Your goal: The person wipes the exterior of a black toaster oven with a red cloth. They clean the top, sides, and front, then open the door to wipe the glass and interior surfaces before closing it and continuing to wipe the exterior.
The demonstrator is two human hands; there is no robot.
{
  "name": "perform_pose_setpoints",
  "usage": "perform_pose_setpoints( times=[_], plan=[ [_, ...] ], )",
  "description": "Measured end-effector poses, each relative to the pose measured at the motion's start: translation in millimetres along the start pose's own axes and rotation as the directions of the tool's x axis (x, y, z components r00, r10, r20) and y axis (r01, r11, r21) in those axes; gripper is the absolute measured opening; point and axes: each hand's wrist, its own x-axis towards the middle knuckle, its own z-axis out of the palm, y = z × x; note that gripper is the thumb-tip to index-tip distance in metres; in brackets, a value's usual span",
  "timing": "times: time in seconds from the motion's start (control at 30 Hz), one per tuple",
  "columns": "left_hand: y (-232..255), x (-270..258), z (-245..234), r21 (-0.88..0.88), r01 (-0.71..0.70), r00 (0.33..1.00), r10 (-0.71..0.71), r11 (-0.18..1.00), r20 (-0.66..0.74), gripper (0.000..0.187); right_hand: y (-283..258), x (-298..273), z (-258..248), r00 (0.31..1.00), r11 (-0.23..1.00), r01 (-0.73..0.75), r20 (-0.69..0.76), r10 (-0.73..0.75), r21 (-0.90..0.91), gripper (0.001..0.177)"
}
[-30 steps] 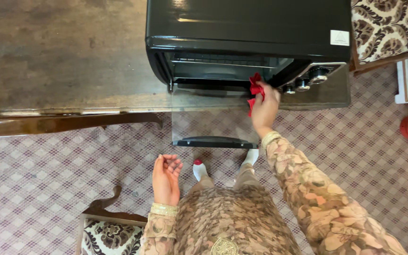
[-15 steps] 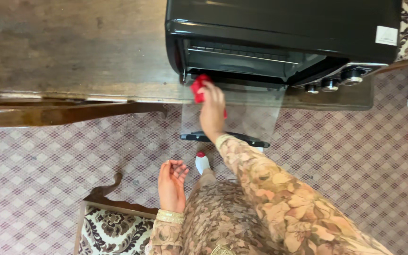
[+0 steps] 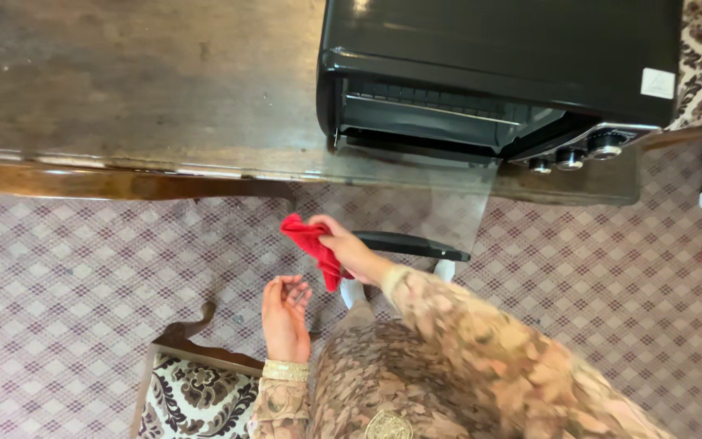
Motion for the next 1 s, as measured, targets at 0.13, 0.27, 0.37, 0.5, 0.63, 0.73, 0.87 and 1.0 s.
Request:
perform_pose_setpoints(
  times=[0.13, 0.27, 0.37, 0.5, 0.63, 0.73, 0.87, 1.0],
  plan=[
    [10.4, -0.3, 2.8, 0.011, -0.037, 0.998, 0.036, 0.999, 0.053, 0.019, -32.4, -63.8, 5.3, 0.984, 0.932, -0.100, -0.107, 0.146, 0.349, 0.037],
    [21.2, 3.8, 12.0, -0.035, 0.039, 0.987, -0.033, 0.999, 0.156, 0.021, -60.7, -100.7, 9.7, 0.995, 0.861, -0.011, -0.084, 0.062, 0.508, 0.038],
    [25.5, 4.0, 27.2, 0.008, 0.063, 0.973, -0.063, 0.998, 0.220, 0.023, -76.8, -114.9, 7.1, 0.996, 0.840, 0.011, -0.082, 0.040, 0.542, 0.039],
    [30.7, -6.9, 51.2, -0.001, 0.161, 0.931, -0.151, 0.987, 0.331, 0.024, -101.7, -141.3, 2.0, 0.996, 0.805, 0.032, -0.090, 0.027, 0.593, 0.040],
    [32.3, -27.3, 75.4, 0.069, 0.201, 0.897, -0.212, 0.977, 0.388, 0.026, -117.4, -176.7, -5.9, 0.985, 0.781, 0.051, -0.160, 0.063, 0.622, 0.037],
    [40.5, -43.9, 84.6, 0.072, 0.241, 0.866, -0.248, 0.968, 0.435, 0.026, -125.3, -199.2, -24.7, 0.971, 0.710, 0.027, -0.186, 0.148, 0.704, 0.035],
    [65.2, -55.9, 86.5, 0.013, 0.200, 0.864, -0.182, 0.980, 0.469, 0.028, -143.1, -219.1, -54.4, 0.968, 0.688, 0.176, -0.250, 0.008, 0.704, 0.033],
    [86.4, -59.2, 86.2, -0.020, 0.148, 0.874, -0.122, 0.989, 0.470, 0.028, -161.3, -233.4, -66.3, 0.955, 0.670, 0.236, -0.297, -0.025, 0.703, 0.034]
  ],
)
